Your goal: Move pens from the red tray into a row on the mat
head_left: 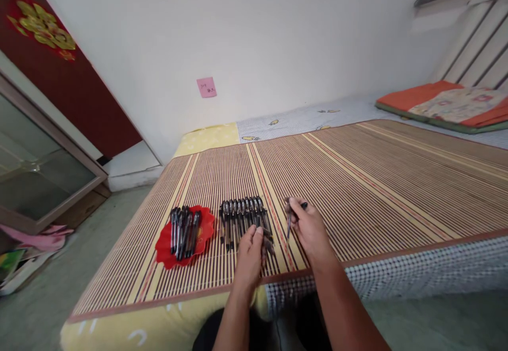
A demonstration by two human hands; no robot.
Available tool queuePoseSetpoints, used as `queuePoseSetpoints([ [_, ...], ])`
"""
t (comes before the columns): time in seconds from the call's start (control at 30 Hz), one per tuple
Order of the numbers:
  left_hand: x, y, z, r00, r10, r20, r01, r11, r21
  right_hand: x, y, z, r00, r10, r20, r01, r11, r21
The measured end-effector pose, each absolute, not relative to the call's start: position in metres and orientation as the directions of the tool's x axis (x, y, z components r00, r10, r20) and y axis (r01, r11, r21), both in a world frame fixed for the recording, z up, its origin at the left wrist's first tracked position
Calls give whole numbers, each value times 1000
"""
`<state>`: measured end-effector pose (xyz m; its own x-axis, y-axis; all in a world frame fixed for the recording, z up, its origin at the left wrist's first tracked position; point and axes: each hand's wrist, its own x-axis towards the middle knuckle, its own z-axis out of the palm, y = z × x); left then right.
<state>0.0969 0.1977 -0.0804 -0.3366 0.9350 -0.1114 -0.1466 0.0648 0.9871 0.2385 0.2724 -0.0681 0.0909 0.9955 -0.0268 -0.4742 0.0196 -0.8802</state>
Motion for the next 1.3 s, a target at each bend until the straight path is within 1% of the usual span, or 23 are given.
queuePoseSetpoints([
  [0.03, 97, 198, -82, -366, 928, -73, -20, 71, 997, 239, 272, -68, 23, 1000, -9, -376, 0, -927],
  [0.1, 100, 198, -85, -356, 934, 17, 242, 75, 967, 239, 271, -69, -116, 993, 37, -166, 17, -986],
  [0.13, 102, 197, -85, -323, 945, 52, 325, 59, 944, 237, 270, -69, -165, 984, 60, -78, 47, -996],
  [0.2, 109, 196, -86, -246, 964, 105, 405, 4, 914, 234, 269, -69, -209, 973, 98, 33, 107, -994],
  [0.27, 116, 195, -86, -204, 968, 144, 419, -46, 907, 232, 267, -68, -231, 967, 107, 69, 126, -990],
  [0.43, 122, 195, -80, -133, 974, 185, 396, -119, 910, 240, 269, -63, -267, 957, 110, 58, 130, -990],
  [0.5, 112, 197, -77, -192, 958, 212, 374, -129, 919, 250, 277, -61, -229, 965, 124, 85, 147, -985],
  [0.57, 97, 199, -75, -344, 912, 226, 326, -109, 939, 259, 292, -61, -195, 972, 131, 146, 161, -976],
  [0.63, 80, 201, -76, -477, 851, 219, 261, -100, 960, 265, 312, -61, -206, 972, 115, 255, 167, -952],
  [0.67, 73, 202, -78, -515, 830, 213, 233, -104, 967, 266, 322, -62, -220, 971, 89, 329, 160, -931],
  [0.77, 63, 206, -84, -549, 809, 208, 193, -120, 974, 258, 347, -68, -235, 972, -14, 518, 113, -848],
  [0.9, 64, 208, -89, -527, 825, 204, 179, -127, 976, 241, 363, -78, -206, 975, -83, 614, 63, -787],
  [0.97, 67, 208, -89, -527, 824, 207, 199, -118, 973, 234, 364, -83, -183, 979, -93, 648, 49, -760],
  [1.03, 69, 208, -88, -521, 821, 232, 254, -110, 961, 229, 362, -86, -171, 981, -93, 673, 47, -738],
  [1.17, 73, 205, -86, -446, 840, 311, 394, -128, 910, 222, 355, -91, -164, 983, -77, 697, 61, -714],
  [1.3, 77, 204, -86, -397, 849, 350, 458, -147, 877, 219, 350, -95, -142, 989, -38, 702, 73, -709],
])
